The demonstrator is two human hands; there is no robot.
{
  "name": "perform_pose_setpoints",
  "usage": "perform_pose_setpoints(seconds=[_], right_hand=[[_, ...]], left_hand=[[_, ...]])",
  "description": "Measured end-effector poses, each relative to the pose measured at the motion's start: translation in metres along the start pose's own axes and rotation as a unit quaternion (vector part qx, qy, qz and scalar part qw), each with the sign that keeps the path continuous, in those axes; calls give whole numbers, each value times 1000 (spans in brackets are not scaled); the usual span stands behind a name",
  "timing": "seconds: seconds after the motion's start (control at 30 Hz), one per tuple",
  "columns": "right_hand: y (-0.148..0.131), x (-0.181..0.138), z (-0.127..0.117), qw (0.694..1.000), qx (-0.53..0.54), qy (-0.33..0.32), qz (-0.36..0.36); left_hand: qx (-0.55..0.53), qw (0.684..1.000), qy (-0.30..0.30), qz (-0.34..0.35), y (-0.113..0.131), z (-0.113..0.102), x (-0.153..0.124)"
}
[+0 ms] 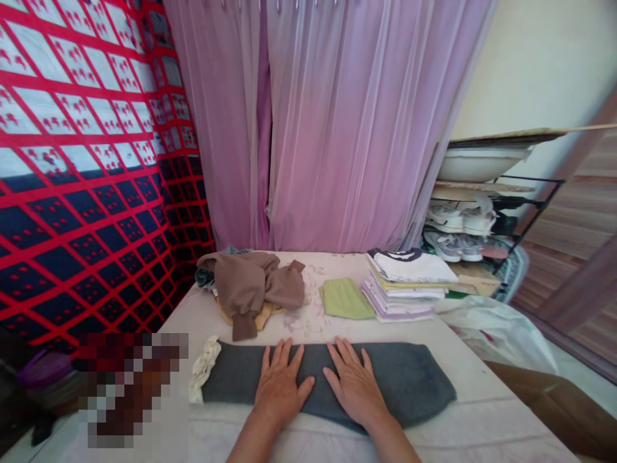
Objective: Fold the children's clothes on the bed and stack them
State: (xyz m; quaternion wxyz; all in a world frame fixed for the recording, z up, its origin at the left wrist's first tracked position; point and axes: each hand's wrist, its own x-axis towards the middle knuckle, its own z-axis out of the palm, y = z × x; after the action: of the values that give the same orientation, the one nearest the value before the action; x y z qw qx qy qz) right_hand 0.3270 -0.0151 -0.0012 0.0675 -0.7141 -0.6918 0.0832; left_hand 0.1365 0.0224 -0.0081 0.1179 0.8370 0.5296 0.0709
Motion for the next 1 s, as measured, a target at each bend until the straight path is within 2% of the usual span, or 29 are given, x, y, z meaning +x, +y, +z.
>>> perform_pose_setpoints(seconds=[0.27, 0.43, 0.5, 0.63, 0.77, 0.9, 1.0], right_hand=[[-1, 0, -3, 1000, -5, 11, -8], [-4, -21, -5, 1000, 2, -9, -18], [-5, -36, 3, 1000, 2, 9, -15], [-3, -61, 23, 996, -11, 88, -34], [-1, -70, 29, 990, -23, 138, -35], [2, -76, 29, 981, -26, 188, -32], [5, -79, 29, 982, -19, 187, -32]], left_hand=[[0, 1000, 13, 6, 2, -2, -2], [15, 1000, 15, 3, 4, -5, -4], [24, 1000, 15, -9, 9, -9, -3], [49, 998, 23, -43, 24, -19, -7], [53, 995, 70, -41, 25, -14, -32], [47, 991, 112, -49, 4, 3, -71], [61, 988, 117, -75, -8, 7, -92]])
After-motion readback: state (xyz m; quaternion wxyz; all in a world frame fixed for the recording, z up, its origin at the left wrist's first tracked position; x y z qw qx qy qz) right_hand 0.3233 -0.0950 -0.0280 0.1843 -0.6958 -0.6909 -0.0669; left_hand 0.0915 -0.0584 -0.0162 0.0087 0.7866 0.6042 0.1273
